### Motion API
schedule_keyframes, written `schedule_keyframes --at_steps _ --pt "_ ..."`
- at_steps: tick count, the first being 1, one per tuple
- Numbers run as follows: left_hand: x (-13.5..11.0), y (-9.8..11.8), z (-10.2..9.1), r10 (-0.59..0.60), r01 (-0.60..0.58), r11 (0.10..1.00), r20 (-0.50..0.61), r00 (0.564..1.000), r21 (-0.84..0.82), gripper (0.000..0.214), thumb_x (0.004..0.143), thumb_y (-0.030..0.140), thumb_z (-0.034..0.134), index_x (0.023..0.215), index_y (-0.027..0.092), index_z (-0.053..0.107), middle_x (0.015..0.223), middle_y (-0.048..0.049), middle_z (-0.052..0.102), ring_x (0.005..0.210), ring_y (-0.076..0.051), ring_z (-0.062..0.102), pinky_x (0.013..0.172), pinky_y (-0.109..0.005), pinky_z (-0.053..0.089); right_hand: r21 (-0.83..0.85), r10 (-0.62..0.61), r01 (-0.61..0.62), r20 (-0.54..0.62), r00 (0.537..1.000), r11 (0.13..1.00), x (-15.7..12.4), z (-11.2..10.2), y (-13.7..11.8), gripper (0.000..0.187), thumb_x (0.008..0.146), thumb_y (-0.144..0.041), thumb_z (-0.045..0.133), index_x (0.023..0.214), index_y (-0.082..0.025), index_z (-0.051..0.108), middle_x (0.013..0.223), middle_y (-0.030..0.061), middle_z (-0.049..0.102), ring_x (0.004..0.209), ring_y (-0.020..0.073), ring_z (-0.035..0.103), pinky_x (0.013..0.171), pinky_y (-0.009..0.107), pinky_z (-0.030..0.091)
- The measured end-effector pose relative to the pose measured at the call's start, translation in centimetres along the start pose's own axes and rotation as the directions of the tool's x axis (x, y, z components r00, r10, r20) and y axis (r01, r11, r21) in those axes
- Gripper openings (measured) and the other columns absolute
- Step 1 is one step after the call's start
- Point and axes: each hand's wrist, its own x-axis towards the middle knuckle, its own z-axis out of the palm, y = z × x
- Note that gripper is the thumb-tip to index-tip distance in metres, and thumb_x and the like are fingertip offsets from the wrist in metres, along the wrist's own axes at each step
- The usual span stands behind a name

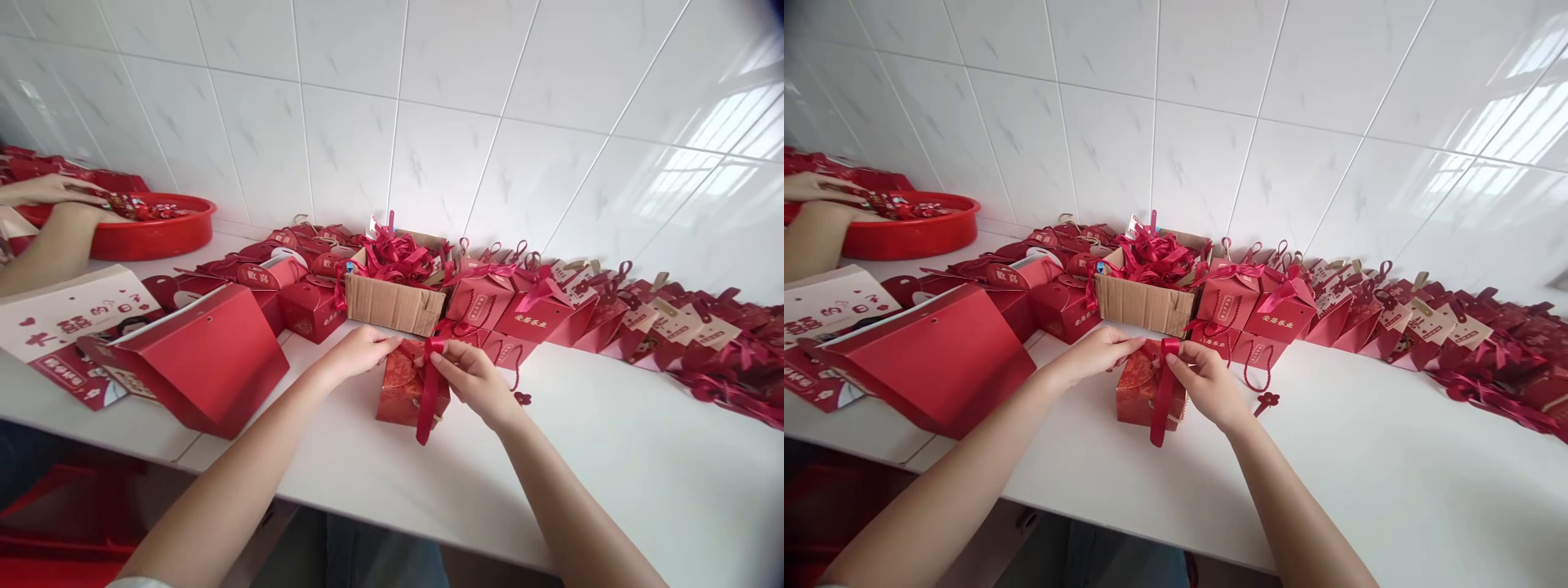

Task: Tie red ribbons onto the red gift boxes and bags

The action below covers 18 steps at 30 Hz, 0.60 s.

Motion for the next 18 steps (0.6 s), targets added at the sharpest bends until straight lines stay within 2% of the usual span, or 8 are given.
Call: schedule_keyframes --at_steps 3,8,11,16,18 --pt "-0.3 0.1 0.3 0.057 -0.058 0.998 -0.017 0.998 -0.028 0.058 0.076 0.070 0.049 0.049 0.019 0.040 0.047 0.0031 0.041 0.041 -0.010 0.037 0.043 -0.025 0.026 -0.033 -0.001 0.001 -0.002 1.000 0.999 -0.1 0.0 0.3 0.032 0.088 -0.046 0.053 0.090 -0.016 0.064 0.069 0.0017 0.063 0.053 0.0116 0.054 0.050 0.024 0.041" --pt "-0.6 0.0 0.4 0.110 -0.112 0.994 -0.076 0.991 -0.017 0.056 0.077 0.067 0.049 0.049 0.019 0.042 0.046 0.0038 0.040 0.040 -0.011 0.037 0.044 -0.024 0.029 -0.120 -0.014 0.007 -0.059 0.998 0.993 0.0 0.3 0.4 0.026 0.086 -0.041 0.054 0.084 -0.016 0.063 0.086 0.0056 0.069 0.062 0.0131 0.058 0.056 0.025 0.044" --pt "-1.2 0.3 0.0 0.128 -0.128 0.992 -0.142 0.982 0.008 0.052 0.076 0.064 0.053 0.051 0.018 0.048 0.048 0.0033 0.041 0.043 -0.011 0.037 0.045 -0.024 0.030 -0.126 -0.001 -0.014 -0.115 0.993 0.992 0.0 0.7 0.2 0.028 0.085 -0.040 0.053 0.086 -0.015 0.064 0.082 0.0061 0.069 0.063 0.0145 0.058 0.055 0.025 0.043" --pt "-3.6 2.1 -1.3 0.169 -0.159 0.985 -0.243 0.955 0.063 0.042 0.076 0.056 0.060 0.057 0.018 0.056 0.052 0.0037 0.044 0.049 -0.012 0.042 0.047 -0.023 0.031 -0.129 0.022 -0.048 -0.200 0.980 0.990 -0.1 1.5 -0.3 0.028 0.082 -0.039 0.054 0.075 -0.015 0.065 0.071 0.0053 0.067 0.056 0.0148 0.057 0.050 0.024 0.040" --pt "-4.7 2.8 -1.8 0.222 -0.189 0.972 -0.281 0.934 0.137 0.037 0.078 0.052 0.060 0.064 0.018 0.062 0.055 0.0025 0.051 0.054 -0.013 0.048 0.050 -0.024 0.034 -0.130 0.017 -0.046 -0.213 0.977 0.990 -0.2 1.7 -0.3 0.027 0.081 -0.038 0.055 0.074 -0.015 0.066 0.070 0.0045 0.067 0.056 0.0146 0.057 0.050 0.024 0.040"
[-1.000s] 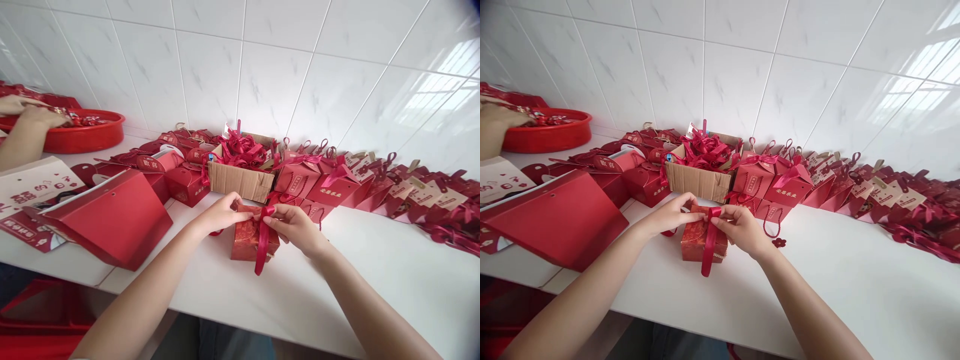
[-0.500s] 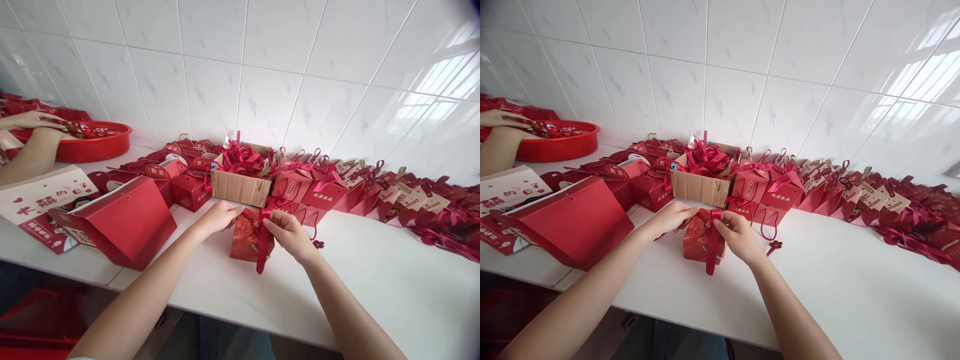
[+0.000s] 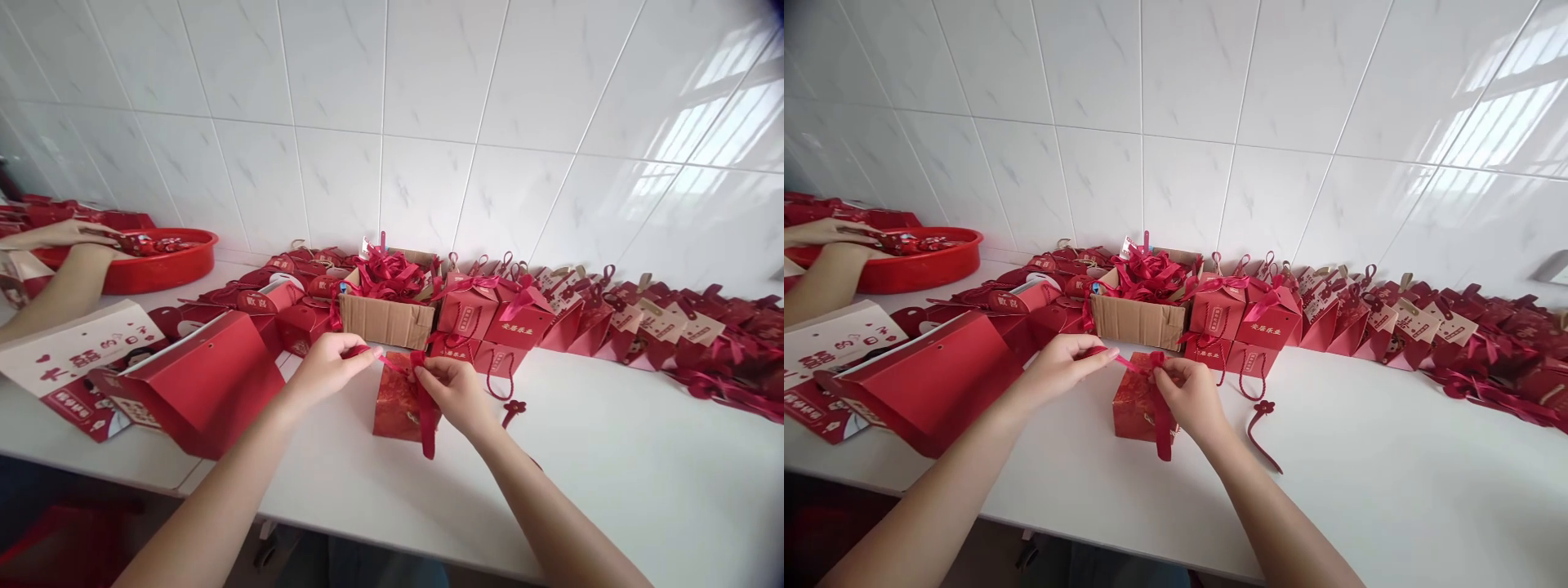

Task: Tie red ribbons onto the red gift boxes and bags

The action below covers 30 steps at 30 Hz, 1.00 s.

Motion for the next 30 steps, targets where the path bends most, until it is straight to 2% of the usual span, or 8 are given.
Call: schedule_keyframes --at_steps 3,6,14,18,22,27,28,30 --pt "-1.1 0.9 -0.7 0.066 -0.057 0.990 -0.064 0.996 0.132 0.033 0.081 0.050 0.058 0.076 0.019 0.070 0.070 -0.0011 0.067 0.067 -0.018 0.058 0.059 -0.026 0.040 0.005 -0.013 0.013 0.003 1.000 1.000 -0.1 0.0 -0.1 0.024 0.080 -0.035 0.055 0.078 -0.015 0.069 0.073 0.0039 0.069 0.058 0.0141 0.058 0.051 0.023 0.040" --pt "-1.9 1.7 -0.8 0.073 -0.058 0.985 -0.091 0.993 0.162 0.027 0.081 0.047 0.059 0.082 0.022 0.071 0.082 -0.0010 0.072 0.078 -0.021 0.063 0.066 -0.028 0.044 0.006 -0.021 0.021 -0.001 1.000 1.000 -0.1 0.0 -0.1 0.026 0.080 -0.033 0.053 0.083 -0.016 0.072 0.077 0.0044 0.071 0.060 0.0148 0.060 0.051 0.023 0.040" --pt "-1.7 4.8 1.0 0.084 -0.076 0.992 0.081 0.993 -0.102 0.020 0.080 0.034 0.062 0.068 0.019 0.060 0.070 -0.0013 0.069 0.069 -0.018 0.063 0.063 -0.028 0.047 -0.148 -0.105 0.093 -0.074 0.992 0.985 -0.5 0.8 0.0 0.023 0.077 -0.027 0.051 0.080 -0.019 0.072 0.060 0.0016 0.063 0.050 0.0133 0.048 0.048 0.024 0.034" --pt "-0.2 5.5 2.3 0.086 -0.047 0.954 0.119 0.989 -0.296 0.022 0.080 0.031 0.062 0.070 0.020 0.046 0.070 -0.0010 0.068 0.068 -0.017 0.065 0.061 -0.028 0.050 -0.202 -0.189 0.185 -0.001 0.982 0.962 -0.9 0.6 -0.3 0.015 0.074 -0.022 0.051 0.068 -0.020 0.065 0.053 -0.0020 0.051 0.048 0.0111 0.038 0.048 0.024 0.028" --pt "1.3 6.3 2.8 0.064 -0.014 0.952 0.154 0.986 -0.305 0.020 0.081 0.033 0.063 0.073 0.019 0.051 0.075 -0.0038 0.070 0.075 -0.019 0.067 0.068 -0.031 0.051 -0.187 -0.216 0.227 0.076 0.973 0.956 -1.1 0.1 -0.3 0.022 0.078 -0.025 0.051 0.057 -0.019 0.050 0.049 -0.0038 0.043 0.047 0.0098 0.033 0.046 0.024 0.025" --pt "2.3 5.7 2.6 0.136 -0.012 0.947 0.367 0.920 -0.322 0.028 0.083 0.047 0.060 0.091 0.020 0.065 0.098 -0.0076 0.070 0.099 -0.021 0.064 0.087 -0.033 0.048 -0.104 -0.194 0.201 0.069 0.979 0.974 -0.9 0.1 0.0 0.030 0.085 -0.037 0.049 0.061 -0.019 0.050 0.052 -0.0020 0.046 0.048 0.0104 0.036 0.046 0.024 0.028" --pt "2.4 5.2 2.6 0.151 -0.020 0.943 0.374 0.915 -0.331 0.032 0.085 0.050 0.056 0.095 0.021 0.066 0.100 -0.0079 0.069 0.103 -0.022 0.062 0.089 -0.033 0.047 -0.090 -0.193 0.198 0.066 0.979 0.976 -0.9 0.1 0.0 0.031 0.086 -0.037 0.048 0.061 -0.019 0.050 0.053 -0.0017 0.046 0.048 0.0107 0.037 0.047 0.024 0.029" --pt "2.4 3.9 2.7 0.153 -0.044 0.944 0.317 0.936 -0.326 0.039 0.087 0.055 0.049 0.099 0.022 0.066 0.100 -0.0074 0.067 0.105 -0.022 0.060 0.092 -0.033 0.045 -0.071 -0.191 0.195 0.064 0.980 0.978 -0.8 0.1 0.0 0.030 0.085 -0.036 0.048 0.060 -0.019 0.050 0.056 -0.0011 0.047 0.050 0.0111 0.039 0.048 0.024 0.030"
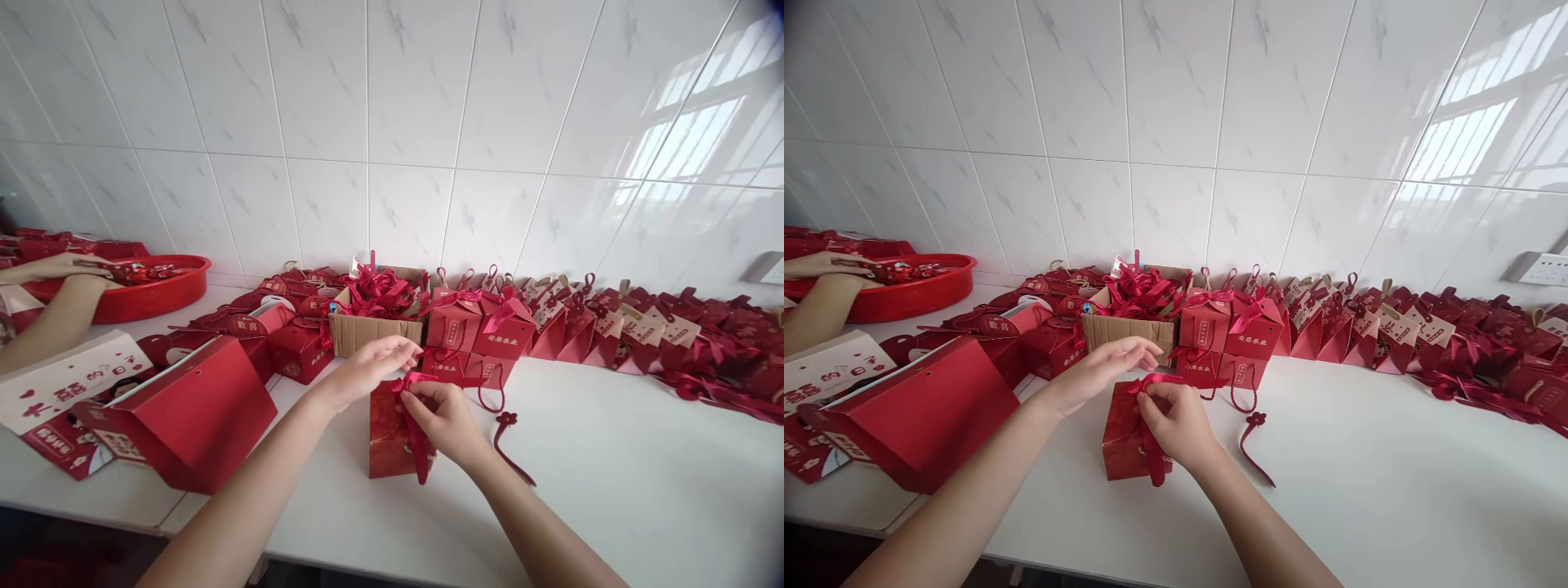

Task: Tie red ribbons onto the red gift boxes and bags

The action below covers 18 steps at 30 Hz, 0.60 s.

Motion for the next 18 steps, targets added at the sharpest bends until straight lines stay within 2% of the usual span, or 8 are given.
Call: schedule_keyframes --at_steps 3,7,11,15,18 --pt "-0.5 -1.8 -0.4 0.011 -0.002 0.997 -0.109 0.994 0.081 0.036 0.085 0.054 0.052 0.092 0.021 0.064 0.091 -0.0038 0.065 0.096 -0.021 0.060 0.088 -0.033 0.046 0.029 0.005 -0.005 0.001 1.000 1.000 0.0 -0.1 0.0 0.031 0.085 -0.035 0.048 0.059 -0.019 0.049 0.057 -0.0010 0.047 0.053 0.0115 0.041 0.048 0.023 0.032" --pt "-1.1 -2.8 -0.6 0.040 -0.032 0.988 -0.056 0.998 0.151 0.023 0.078 0.042 0.065 0.083 0.019 0.066 0.089 -0.0035 0.067 0.090 -0.021 0.059 0.083 -0.033 0.045 0.057 0.012 -0.013 0.015 1.000 0.998 0.0 -0.2 0.1 0.032 0.085 -0.037 0.048 0.060 -0.018 0.051 0.055 -0.0017 0.046 0.051 0.0108 0.040 0.047 0.023 0.030" --pt "-1.0 -3.3 -0.2 0.074 -0.072 0.996 -0.040 0.996 0.059 0.020 0.076 0.036 0.067 0.088 0.019 0.069 0.090 -0.0056 0.069 0.092 -0.022 0.061 0.085 -0.034 0.046 0.077 0.022 -0.023 0.018 1.000 0.997 0.0 -0.2 0.1 0.036 0.087 -0.043 0.049 0.063 -0.017 0.054 0.057 0.0000 0.050 0.051 0.0113 0.044 0.046 0.023 0.033" --pt "-0.8 -4.3 0.6 0.092 -0.093 0.996 -0.067 0.994 -0.015 0.020 0.078 0.036 0.066 0.085 0.017 0.065 0.083 -0.0047 0.067 0.080 -0.019 0.063 0.073 -0.029 0.050 0.100 0.049 -0.049 0.006 0.999 0.994 0.0 0.0 0.2 0.041 0.086 -0.053 0.052 0.066 -0.017 0.059 0.058 0.0019 0.055 0.051 0.0121 0.047 0.045 0.023 0.033" --pt "-0.9 -4.9 1.1 0.107 -0.112 0.993 -0.112 0.988 -0.045 0.019 0.079 0.035 0.064 0.082 0.017 0.063 0.082 -0.0038 0.066 0.079 -0.018 0.063 0.071 -0.028 0.050 0.111 0.069 -0.066 -0.020 0.997 0.992 0.0 0.2 0.4 0.047 0.085 -0.056 0.051 0.060 -0.017 0.057 0.054 0.0013 0.051 0.048 0.0114 0.043 0.043 0.024 0.030"
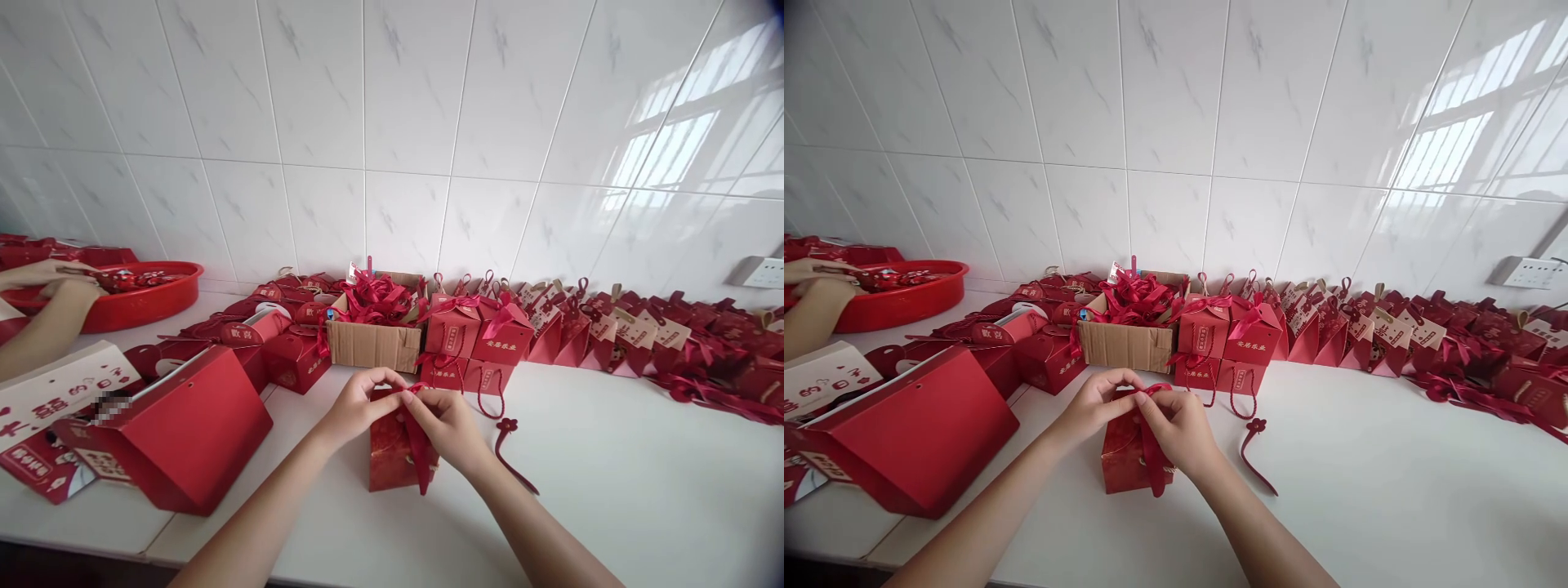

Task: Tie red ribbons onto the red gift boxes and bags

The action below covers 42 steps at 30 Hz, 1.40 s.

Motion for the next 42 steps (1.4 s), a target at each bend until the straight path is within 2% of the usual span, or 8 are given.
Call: schedule_keyframes --at_steps 6,9,14,21,26,30,34,42 --pt "-0.6 -0.7 0.5 0.077 -0.074 0.997 -0.173 0.982 0.026 0.022 0.080 0.029 0.065 0.100 0.019 0.061 0.092 -0.0050 0.063 0.094 -0.019 0.060 0.086 -0.031 0.047 0.090 0.037 -0.031 -0.057 0.998 0.995 0.1 0.1 0.4 0.050 0.085 -0.055 0.051 0.053 -0.017 0.045 0.048 -0.0025 0.038 0.046 0.0086 0.034 0.042 0.023 0.024" --pt "-0.9 -1.0 0.6 0.112 -0.108 0.994 -0.206 0.972 0.032 0.021 0.080 0.027 0.064 0.099 0.019 0.060 0.087 -0.0033 0.063 0.091 -0.018 0.061 0.088 -0.031 0.046 0.106 0.041 -0.034 -0.071 0.997 0.994 0.2 0.1 0.3 0.047 0.085 -0.054 0.052 0.057 -0.016 0.049 0.052 -0.0028 0.040 0.048 0.0080 0.034 0.044 0.022 0.024" --pt "-1.2 -1.0 0.7 0.127 -0.122 0.992 -0.167 0.978 0.041 0.022 0.080 0.025 0.065 0.100 0.020 0.057 0.088 -0.0021 0.064 0.094 -0.017 0.061 0.087 -0.030 0.044 0.191 0.062 -0.046 -0.079 0.995 0.980 0.1 0.2 0.1 0.040 0.081 -0.053 0.060 0.069 -0.015 0.061 0.057 -0.0017 0.050 0.051 0.0084 0.042 0.046 0.021 0.031" --pt "-1.3 -0.6 0.4 0.075 -0.060 0.994 -0.173 0.982 0.091 0.022 0.081 0.030 0.063 0.099 0.020 0.057 0.096 -0.0046 0.064 0.096 -0.020 0.061 0.083 -0.031 0.046 0.249 0.053 -0.031 -0.084 0.995 0.968 0.1 0.2 0.6 0.038 0.081 -0.052 0.062 0.074 -0.015 0.062 0.061 -0.0011 0.054 0.052 0.0079 0.044 0.047 0.019 0.033" --pt "-1.3 -0.4 0.3 0.077 -0.071 0.995 -0.090 0.993 0.069 0.019 0.080 0.026 0.062 0.097 0.018 0.057 0.099 -0.0056 0.064 0.099 -0.020 0.060 0.089 -0.032 0.045 0.239 0.049 -0.025 -0.094 0.994 0.971 0.1 0.2 0.7 0.037 0.080 -0.051 0.063 0.074 -0.015 0.060 0.061 -0.0004 0.056 0.052 0.0085 0.046 0.047 0.019 0.033" --pt "-1.2 -0.6 0.3 0.077 -0.073 0.996 -0.085 0.993 0.056 0.020 0.081 0.025 0.063 0.098 0.018 0.056 0.099 -0.0049 0.063 0.100 -0.019 0.059 0.089 -0.031 0.045 0.269 0.049 -0.014 -0.123 0.991 0.963 0.1 0.4 0.9 0.035 0.079 -0.052 0.063 0.086 -0.021 0.047 0.063 -0.0026 0.059 0.048 0.0089 0.045 0.043 0.019 0.032" --pt "-1.2 -0.7 0.2 0.104 -0.101 0.993 -0.042 0.994 0.059 0.018 0.080 0.022 0.064 0.097 0.019 0.057 0.097 -0.0036 0.063 0.096 -0.017 0.059 0.087 -0.030 0.045 0.143 0.000 0.024 -0.166 0.986 0.989 0.2 0.4 1.3 0.032 0.084 -0.051 0.056 0.085 -0.024 0.040 0.059 -0.0045 0.058 0.042 0.0082 0.037 0.039 0.019 0.027" --pt "-1.2 -0.8 0.3 0.125 -0.122 0.991 -0.054 0.991 0.054 0.010 0.081 0.021 0.063 0.089 0.018 0.058 0.088 -0.0017 0.062 0.083 -0.015 0.059 0.077 -0.026 0.047 -0.215 -0.154 0.113 -0.188 0.970 0.970 -0.3 0.0 0.4 0.024 0.086 -0.040 0.056 0.090 -0.020 0.069 0.078 0.0042 0.069 0.057 0.0135 0.052 0.055 0.027 0.040"
